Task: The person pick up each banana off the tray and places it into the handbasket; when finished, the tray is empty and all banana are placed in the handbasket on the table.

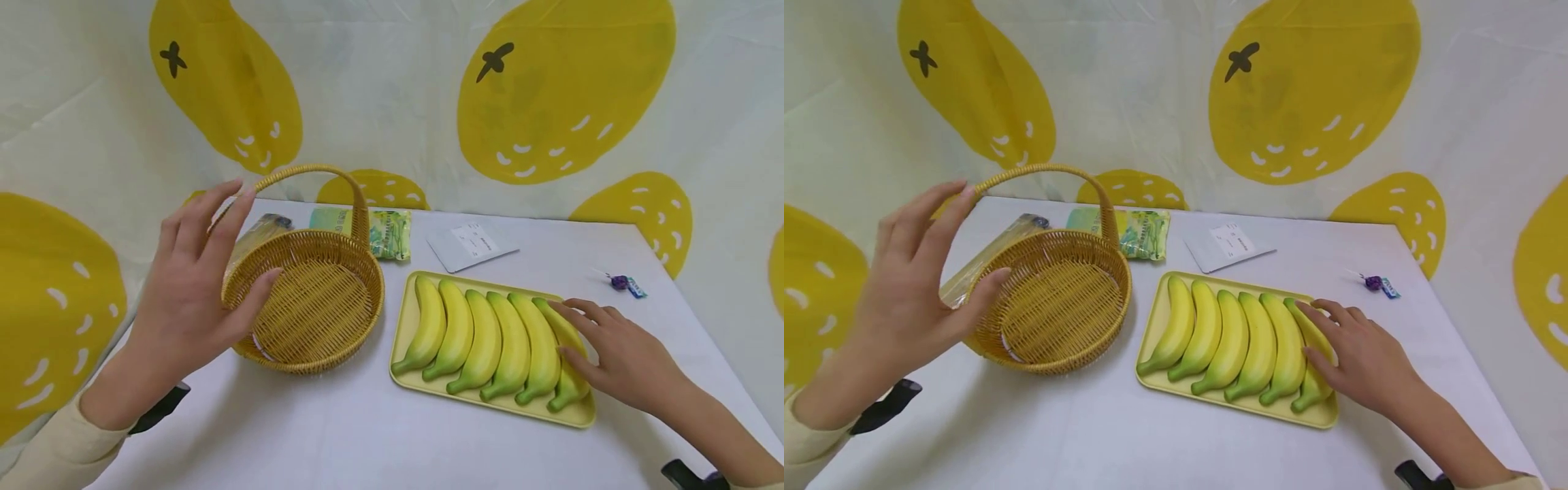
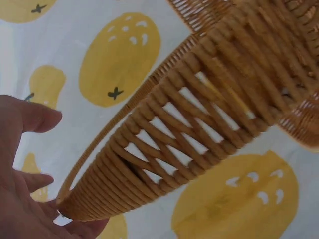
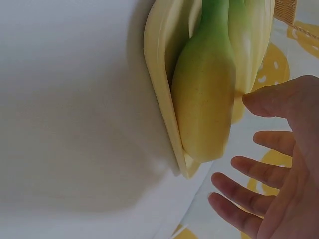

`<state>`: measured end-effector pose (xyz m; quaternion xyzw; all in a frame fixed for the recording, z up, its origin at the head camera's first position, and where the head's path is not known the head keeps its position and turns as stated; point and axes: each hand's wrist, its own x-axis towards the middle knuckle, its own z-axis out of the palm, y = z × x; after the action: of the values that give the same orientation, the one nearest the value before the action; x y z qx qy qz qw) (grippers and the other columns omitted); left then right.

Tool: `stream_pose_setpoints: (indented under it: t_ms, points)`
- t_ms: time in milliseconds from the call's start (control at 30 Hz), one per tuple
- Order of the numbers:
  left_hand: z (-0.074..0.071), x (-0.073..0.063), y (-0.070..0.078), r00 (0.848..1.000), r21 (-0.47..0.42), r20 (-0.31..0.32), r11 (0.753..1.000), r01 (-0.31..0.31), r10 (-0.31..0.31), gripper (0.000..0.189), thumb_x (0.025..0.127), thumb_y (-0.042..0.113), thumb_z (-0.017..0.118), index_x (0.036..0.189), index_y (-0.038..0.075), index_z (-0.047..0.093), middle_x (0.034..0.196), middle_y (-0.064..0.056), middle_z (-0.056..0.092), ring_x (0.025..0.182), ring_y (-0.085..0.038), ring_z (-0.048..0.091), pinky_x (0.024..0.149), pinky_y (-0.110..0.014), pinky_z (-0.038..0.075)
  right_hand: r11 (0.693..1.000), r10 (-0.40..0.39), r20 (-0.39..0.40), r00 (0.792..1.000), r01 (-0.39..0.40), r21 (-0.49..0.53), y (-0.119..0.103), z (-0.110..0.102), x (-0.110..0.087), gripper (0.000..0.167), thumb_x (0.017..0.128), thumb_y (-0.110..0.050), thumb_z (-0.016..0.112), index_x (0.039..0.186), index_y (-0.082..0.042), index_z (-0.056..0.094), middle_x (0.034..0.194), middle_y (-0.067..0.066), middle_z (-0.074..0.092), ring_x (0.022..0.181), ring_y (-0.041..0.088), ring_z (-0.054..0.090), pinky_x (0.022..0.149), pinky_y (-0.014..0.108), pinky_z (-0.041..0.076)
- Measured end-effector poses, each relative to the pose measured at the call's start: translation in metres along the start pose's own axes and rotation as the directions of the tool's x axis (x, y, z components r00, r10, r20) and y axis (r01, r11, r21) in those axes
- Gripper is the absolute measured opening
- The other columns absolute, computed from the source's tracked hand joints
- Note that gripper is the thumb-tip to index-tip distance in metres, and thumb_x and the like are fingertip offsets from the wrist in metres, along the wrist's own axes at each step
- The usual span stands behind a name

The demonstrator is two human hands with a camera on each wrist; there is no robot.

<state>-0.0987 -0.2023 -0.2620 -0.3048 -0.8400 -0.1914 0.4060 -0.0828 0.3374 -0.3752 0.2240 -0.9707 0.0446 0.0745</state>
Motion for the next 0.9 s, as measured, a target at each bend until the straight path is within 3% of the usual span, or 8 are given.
stream_pose_setpoints:
  t_ms: [100,200,333,467,633,767,900]
  points:
    - [-0.002,-0.008,-0.004,0.995,0.003,-0.034,0.995,0.096,-0.096,0.069,0.099,0.043,0.058,0.154,0.002,0.05,0.147,-0.026,0.052,0.122,-0.052,0.051,0.092,-0.061,0.047,0.998,0.049,0.058,0.997,-0.051,0.025,-0.002,-0.001,0.0,0.068,0.094,-0.03,0.079,0.153,-0.012,0.052,0.142,0.021,0.056,0.11,0.045,0.062,0.06,0.054,0.059]
    - [-0.006,-0.016,-0.008,0.982,-0.006,-0.054,0.983,0.181,-0.181,0.07,0.096,0.043,0.06,0.153,0.004,0.052,0.14,-0.026,0.057,0.114,-0.046,0.058,0.09,-0.04,0.051,0.995,0.087,0.101,0.991,-0.091,0.038,-0.004,-0.001,-0.001,0.066,0.096,-0.032,0.076,0.154,-0.012,0.051,0.142,0.021,0.055,0.111,0.045,0.061,0.055,0.048,0.057]
    - [-0.013,-0.023,-0.012,0.966,-0.061,-0.032,0.965,0.254,-0.257,0.068,0.093,0.037,0.064,0.152,0.005,0.052,0.133,-0.025,0.059,0.097,-0.035,0.063,0.08,-0.013,0.041,0.996,0.077,0.053,0.996,-0.079,0.041,-0.004,0.003,-0.005,0.069,0.094,-0.028,0.078,0.155,-0.011,0.05,0.14,0.02,0.056,0.109,0.043,0.062,0.05,0.045,0.054]
    - [-0.017,-0.029,-0.014,0.951,-0.089,-0.018,0.948,0.306,-0.308,0.069,0.092,0.029,0.069,0.154,0.007,0.051,0.129,-0.022,0.061,0.09,-0.017,0.06,0.074,-0.005,0.041,0.997,0.059,0.01,0.998,-0.06,0.045,-0.002,0.008,-0.007,0.077,0.093,-0.025,0.079,0.16,-0.011,0.044,0.139,0.022,0.055,0.111,0.046,0.061,0.049,0.049,0.054]
    - [-0.018,-0.032,-0.016,0.948,-0.109,-0.023,0.943,0.315,-0.319,0.064,0.091,0.027,0.072,0.15,0.006,0.057,0.119,-0.02,0.064,0.081,0.004,0.053,0.067,-0.002,0.043,0.994,0.085,0.026,0.996,-0.087,0.071,-0.002,0.014,-0.008,0.078,0.094,-0.023,0.076,0.162,-0.014,0.04,0.141,0.024,0.052,0.114,0.048,0.058,0.048,0.051,0.054]
    - [-0.017,-0.032,-0.018,0.954,-0.125,-0.001,0.947,0.296,-0.299,0.057,0.092,0.023,0.073,0.145,0.005,0.063,0.112,-0.018,0.062,0.075,0.003,0.052,0.064,-0.003,0.043,0.988,0.116,0.03,0.993,-0.119,0.1,-0.001,0.017,-0.006,0.075,0.094,-0.023,0.075,0.161,-0.013,0.042,0.141,0.025,0.051,0.116,0.049,0.057,0.051,0.055,0.055]
    - [-0.015,-0.036,-0.021,0.95,-0.148,0.004,0.939,0.309,-0.312,0.051,0.092,0.018,0.073,0.139,0.0,0.065,0.107,-0.013,0.061,0.074,0.001,0.051,0.064,-0.004,0.043,0.982,0.134,0.036,0.99,-0.138,0.127,-0.001,0.021,-0.002,0.07,0.094,-0.022,0.074,0.157,-0.01,0.046,0.139,0.027,0.052,0.115,0.05,0.056,0.058,0.061,0.057]
